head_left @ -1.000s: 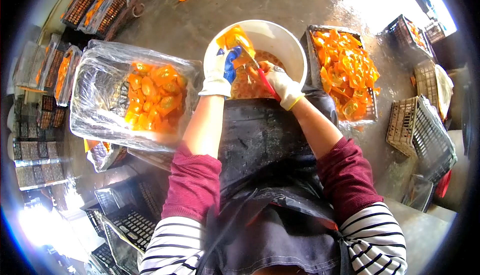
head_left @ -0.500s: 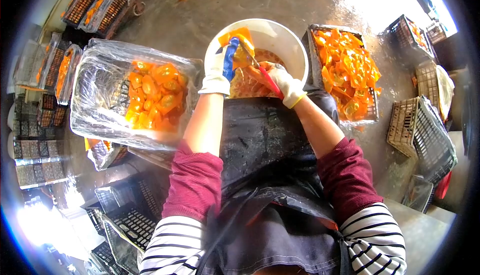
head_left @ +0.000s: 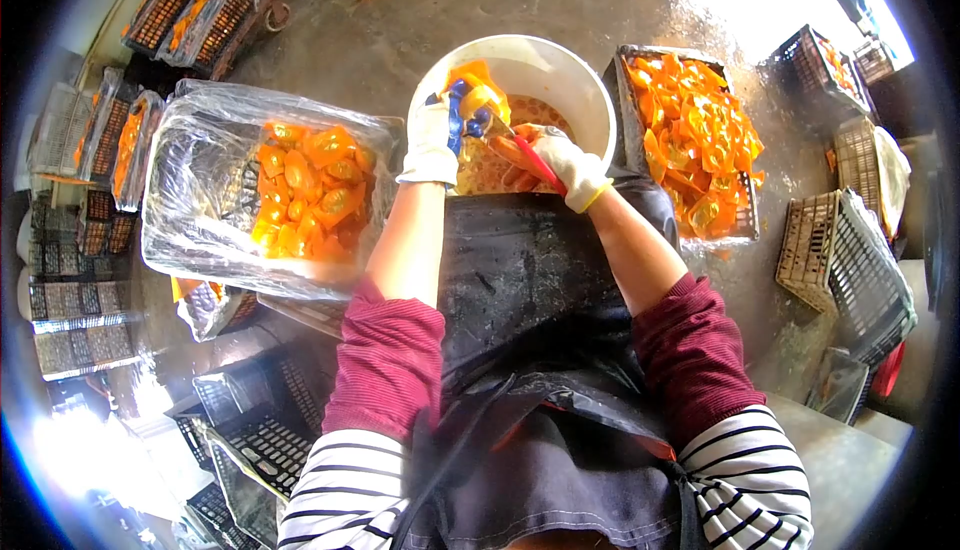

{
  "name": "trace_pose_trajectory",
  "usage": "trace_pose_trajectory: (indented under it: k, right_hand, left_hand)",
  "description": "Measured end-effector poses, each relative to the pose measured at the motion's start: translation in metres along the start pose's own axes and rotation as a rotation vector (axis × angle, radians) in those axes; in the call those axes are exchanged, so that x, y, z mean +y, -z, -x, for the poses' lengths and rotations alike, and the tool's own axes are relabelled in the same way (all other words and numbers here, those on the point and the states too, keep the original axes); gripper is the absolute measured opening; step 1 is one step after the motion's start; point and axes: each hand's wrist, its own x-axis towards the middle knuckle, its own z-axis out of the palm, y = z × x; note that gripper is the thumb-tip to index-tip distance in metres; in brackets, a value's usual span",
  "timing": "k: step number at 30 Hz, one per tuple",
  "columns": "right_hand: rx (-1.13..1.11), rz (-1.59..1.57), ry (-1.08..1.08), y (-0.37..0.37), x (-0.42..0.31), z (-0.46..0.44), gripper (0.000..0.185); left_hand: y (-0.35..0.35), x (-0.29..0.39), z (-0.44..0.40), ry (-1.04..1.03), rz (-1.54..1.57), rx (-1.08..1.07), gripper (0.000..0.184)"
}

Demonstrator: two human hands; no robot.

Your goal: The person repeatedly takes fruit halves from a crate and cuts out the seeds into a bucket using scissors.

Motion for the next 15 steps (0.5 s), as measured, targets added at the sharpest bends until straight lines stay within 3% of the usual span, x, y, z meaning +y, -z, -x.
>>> trace_pose_trajectory:
  k: [4, 7, 8, 10, 11, 13, 15]
  right_hand:
    - [0.03, 0.077, 0.052, 0.003, 0.012, -0.015, 0.036]
    - [0.014, -0.078, 0.032, 0.005, 0.023, -0.02, 0.034]
    - [0.001, -0.165, 0.023, 0.005, 0.021, -0.017, 0.034]
    - [-0.006, -0.11, -0.057, 0.005, 0.008, -0.006, 0.034]
    - [-0.011, -0.084, -0.096, 0.004, 0.003, -0.002, 0.034]
    - [0.1, 0.131, 0.093, 0.004, 0.017, -0.018, 0.035]
    - [0.221, 0.317, 0.235, 0.004, 0.021, -0.024, 0.034]
  left_hand:
    - [-0.03, 0.035, 0.041, 0.181, 0.147, 0.08, 0.031]
    - [-0.024, 0.024, 0.039, 0.105, 0.242, -0.167, 0.039]
    - [-0.009, 0.022, 0.03, 0.21, 0.232, -0.192, 0.047]
    - [-0.003, 0.009, 0.016, 0.016, -0.208, -0.092, 0.049]
    - [-0.004, 0.003, 0.012, -0.143, -0.399, -0.043, 0.041]
    - [-0.006, -0.008, 0.003, -0.432, -0.823, 0.163, 0.036]
    - [-0.018, 0.015, 0.023, -0.542, -1.018, 0.213, 0.037]
